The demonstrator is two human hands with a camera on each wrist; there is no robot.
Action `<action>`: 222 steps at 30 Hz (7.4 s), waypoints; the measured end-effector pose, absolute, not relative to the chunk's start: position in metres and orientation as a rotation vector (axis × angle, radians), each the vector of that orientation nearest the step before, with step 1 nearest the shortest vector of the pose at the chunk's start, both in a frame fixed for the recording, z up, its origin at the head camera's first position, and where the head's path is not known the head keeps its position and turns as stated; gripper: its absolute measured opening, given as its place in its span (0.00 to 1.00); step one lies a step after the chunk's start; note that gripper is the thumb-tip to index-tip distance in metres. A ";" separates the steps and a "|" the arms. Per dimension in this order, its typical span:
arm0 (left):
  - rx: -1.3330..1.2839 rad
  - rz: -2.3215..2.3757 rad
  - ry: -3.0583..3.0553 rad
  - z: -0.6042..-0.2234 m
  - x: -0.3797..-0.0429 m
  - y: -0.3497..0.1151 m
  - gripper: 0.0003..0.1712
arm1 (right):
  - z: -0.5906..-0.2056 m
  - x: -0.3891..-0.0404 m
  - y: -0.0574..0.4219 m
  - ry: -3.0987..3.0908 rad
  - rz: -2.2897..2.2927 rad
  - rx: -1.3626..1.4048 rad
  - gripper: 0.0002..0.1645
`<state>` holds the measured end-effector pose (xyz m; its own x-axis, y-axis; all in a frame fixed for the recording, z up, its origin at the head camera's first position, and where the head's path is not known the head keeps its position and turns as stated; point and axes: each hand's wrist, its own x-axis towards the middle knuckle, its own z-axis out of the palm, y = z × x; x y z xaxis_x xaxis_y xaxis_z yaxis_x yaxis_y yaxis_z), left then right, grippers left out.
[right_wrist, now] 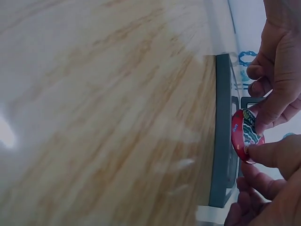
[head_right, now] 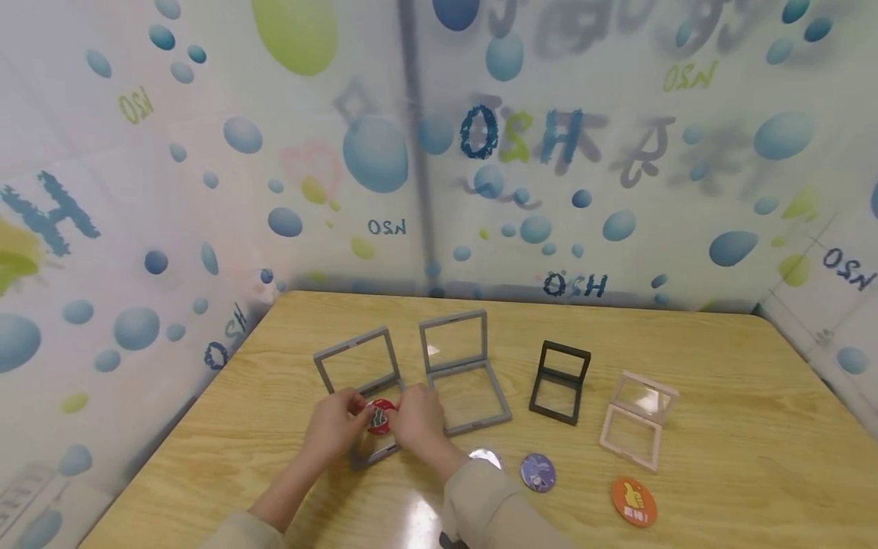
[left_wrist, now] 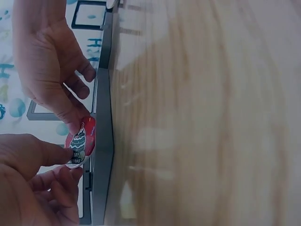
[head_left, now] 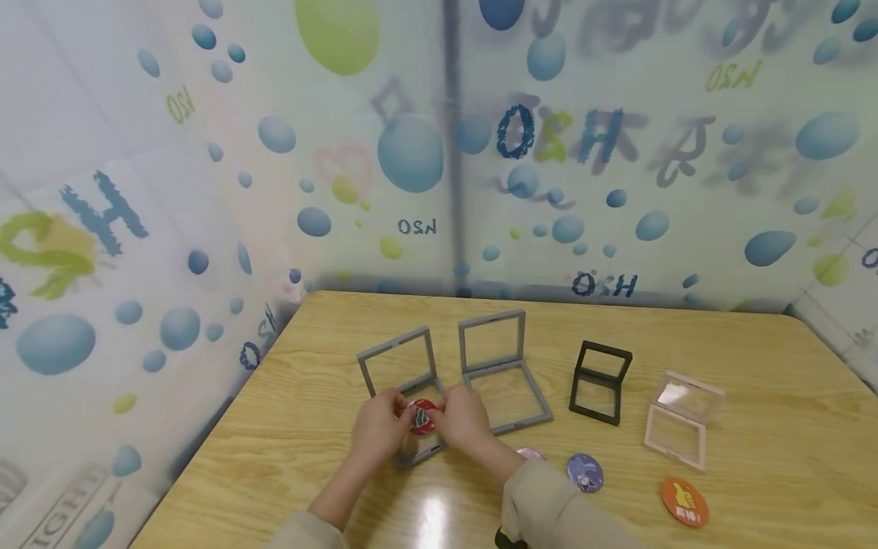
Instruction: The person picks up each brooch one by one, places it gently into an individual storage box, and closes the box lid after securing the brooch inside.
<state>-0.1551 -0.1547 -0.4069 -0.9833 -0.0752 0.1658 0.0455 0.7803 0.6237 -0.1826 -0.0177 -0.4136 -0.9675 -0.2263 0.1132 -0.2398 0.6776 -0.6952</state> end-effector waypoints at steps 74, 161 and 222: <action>0.326 -1.658 -2.721 -0.361 -0.169 -0.213 0.45 | -0.408 -0.163 0.002 -3.111 0.575 0.573 0.32; 0.194 -1.588 -2.933 -0.392 -0.131 -0.174 0.32 | -0.410 -0.173 0.022 -3.010 0.879 0.654 0.23; 0.022 -0.596 -3.121 -0.400 -0.161 -0.153 0.59 | -0.406 -0.172 0.011 -3.112 0.591 0.604 0.23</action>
<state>-0.1609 -0.1532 -0.4001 -0.9993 -0.0069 -0.0374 -0.0202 0.9296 0.3681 -0.1716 0.0113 -0.4056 -0.9265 -0.3760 -0.0118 -0.3456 0.8630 -0.3685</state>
